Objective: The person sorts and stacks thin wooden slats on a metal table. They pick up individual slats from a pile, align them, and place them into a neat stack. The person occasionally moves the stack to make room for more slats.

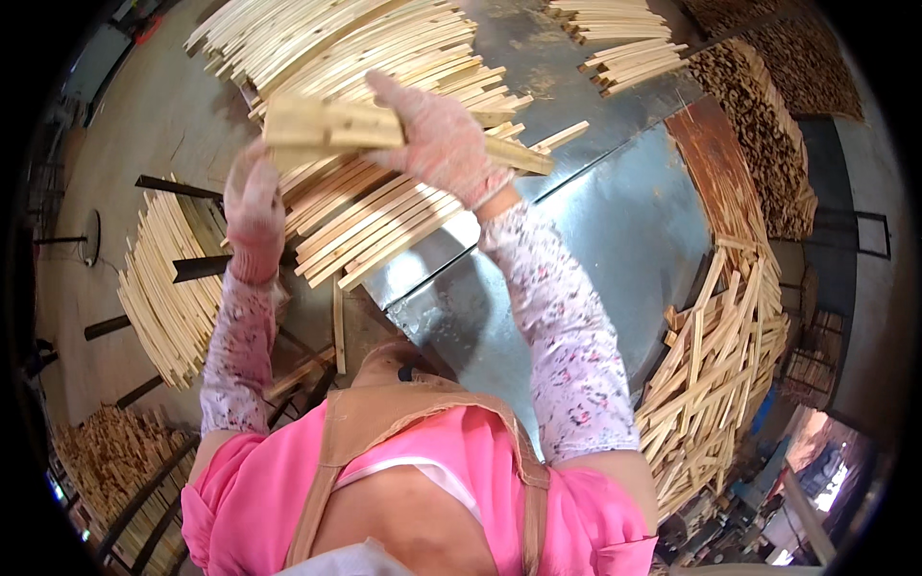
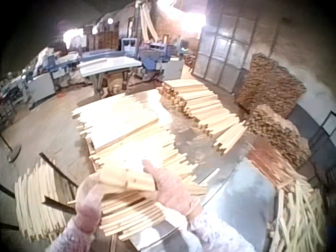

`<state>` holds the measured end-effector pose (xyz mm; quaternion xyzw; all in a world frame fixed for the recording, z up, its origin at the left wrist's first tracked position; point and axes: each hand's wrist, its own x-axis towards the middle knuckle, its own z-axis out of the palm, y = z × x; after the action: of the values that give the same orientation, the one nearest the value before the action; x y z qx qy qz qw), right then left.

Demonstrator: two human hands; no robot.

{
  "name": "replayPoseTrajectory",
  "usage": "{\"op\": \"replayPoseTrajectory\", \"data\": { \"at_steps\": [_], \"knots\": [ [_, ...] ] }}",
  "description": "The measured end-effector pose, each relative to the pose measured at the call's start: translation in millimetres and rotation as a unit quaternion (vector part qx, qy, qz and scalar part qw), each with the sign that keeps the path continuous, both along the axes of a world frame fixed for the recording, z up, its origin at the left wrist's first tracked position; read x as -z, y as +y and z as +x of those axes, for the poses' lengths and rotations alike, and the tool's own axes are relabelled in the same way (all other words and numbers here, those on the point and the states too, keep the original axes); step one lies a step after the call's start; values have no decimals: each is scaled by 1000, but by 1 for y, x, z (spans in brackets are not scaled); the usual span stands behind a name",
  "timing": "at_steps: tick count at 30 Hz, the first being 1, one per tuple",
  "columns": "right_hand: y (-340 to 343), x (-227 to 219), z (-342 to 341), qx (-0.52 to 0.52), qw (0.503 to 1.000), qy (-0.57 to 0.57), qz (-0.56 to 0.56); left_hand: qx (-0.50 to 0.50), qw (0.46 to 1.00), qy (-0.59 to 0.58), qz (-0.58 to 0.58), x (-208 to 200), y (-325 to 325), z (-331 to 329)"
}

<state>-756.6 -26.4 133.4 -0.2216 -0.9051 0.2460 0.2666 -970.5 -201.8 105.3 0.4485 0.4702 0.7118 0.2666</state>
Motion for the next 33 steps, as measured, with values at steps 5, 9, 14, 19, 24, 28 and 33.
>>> {"op": "replayPoseTrajectory", "data": {
  "at_steps": [5,9,14,19,24,28,33],
  "knots": [
    [41,-102,29,22,991,125,37,277,939,-107,172,-76,107,23],
    [31,-188,51,-43,953,236,-187,286,954,-12,93,-121,169,50],
    [42,-186,101,24,851,478,-218,385,894,183,-138,-95,151,106],
    [47,-67,140,87,775,495,-383,293,898,268,-193,-61,95,166],
    [25,16,120,93,575,581,-569,442,850,108,-266,67,84,142],
    [24,63,125,17,511,605,-611,442,799,-58,-403,-6,54,139],
    [10,95,92,279,536,548,-578,259,909,41,-325,77,35,104]
  ]
}}
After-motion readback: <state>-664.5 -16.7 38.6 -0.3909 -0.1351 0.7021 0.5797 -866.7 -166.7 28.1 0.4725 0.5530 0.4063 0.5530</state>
